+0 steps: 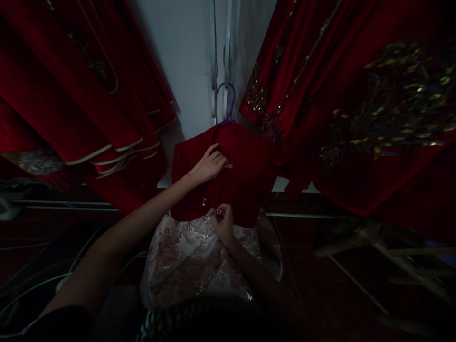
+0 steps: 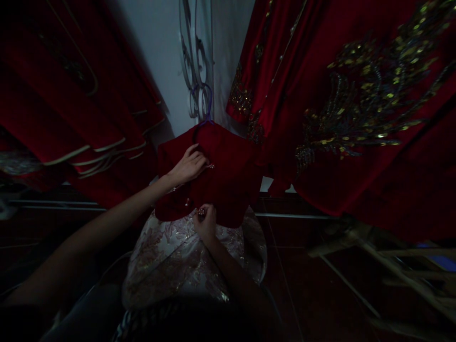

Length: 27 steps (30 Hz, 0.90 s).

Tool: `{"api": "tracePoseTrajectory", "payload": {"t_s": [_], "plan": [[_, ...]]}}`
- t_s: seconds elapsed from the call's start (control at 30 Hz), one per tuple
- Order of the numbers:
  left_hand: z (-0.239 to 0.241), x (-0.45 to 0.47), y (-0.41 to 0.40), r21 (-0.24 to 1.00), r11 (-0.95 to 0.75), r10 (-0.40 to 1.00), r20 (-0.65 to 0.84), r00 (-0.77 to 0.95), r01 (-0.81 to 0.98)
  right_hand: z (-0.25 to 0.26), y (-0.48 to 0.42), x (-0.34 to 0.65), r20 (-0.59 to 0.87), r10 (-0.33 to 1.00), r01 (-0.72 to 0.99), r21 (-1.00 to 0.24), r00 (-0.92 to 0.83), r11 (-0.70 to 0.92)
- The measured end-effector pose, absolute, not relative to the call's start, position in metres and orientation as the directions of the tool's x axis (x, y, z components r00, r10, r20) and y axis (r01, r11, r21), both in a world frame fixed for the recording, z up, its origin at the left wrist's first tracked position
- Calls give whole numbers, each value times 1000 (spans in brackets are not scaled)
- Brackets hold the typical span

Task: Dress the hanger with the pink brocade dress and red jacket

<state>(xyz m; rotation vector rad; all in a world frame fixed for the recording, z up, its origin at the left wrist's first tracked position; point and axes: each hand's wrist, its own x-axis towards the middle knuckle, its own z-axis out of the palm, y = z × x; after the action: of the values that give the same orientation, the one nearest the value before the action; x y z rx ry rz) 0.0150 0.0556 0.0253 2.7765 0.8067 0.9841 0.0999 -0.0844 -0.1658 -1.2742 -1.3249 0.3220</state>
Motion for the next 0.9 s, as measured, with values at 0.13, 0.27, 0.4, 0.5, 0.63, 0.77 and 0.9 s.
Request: {"api": "tracePoseTrajectory", "payload": {"t_s": [0.13, 0.27, 0.4, 0.5, 0.63, 0.77, 0.9], "plan": [[31, 10, 59, 190, -839, 530, 501, 684, 511, -126, -85, 103, 657, 691, 440, -739, 303, 510], [36, 2, 55, 10, -808, 518, 490, 701, 589, -51, -62, 104, 714, 637, 368, -698, 289, 614], [32, -4, 45, 26, -679, 547, 685, 482, 734, -2, -23, 94, 644, 744, 333, -751, 180, 570], [23, -12, 43, 161, -491, 625, 749, 218, 856, 1, -3, 92, 521, 787, 378, -837, 329, 396], [14, -37, 58, 313, -325, 760, 648, 49, 892, -9, -2, 126, 555, 718, 549, -785, 420, 287], [23, -74, 82, 423, -188, 893, 450, -25, 887, 4, -11, 191, 636, 700, 725, -643, 324, 249], [46, -103, 102, 466, -23, 917, 361, -167, 885, 29, -8, 238, 641, 721, 860, -495, 263, 126]]}}
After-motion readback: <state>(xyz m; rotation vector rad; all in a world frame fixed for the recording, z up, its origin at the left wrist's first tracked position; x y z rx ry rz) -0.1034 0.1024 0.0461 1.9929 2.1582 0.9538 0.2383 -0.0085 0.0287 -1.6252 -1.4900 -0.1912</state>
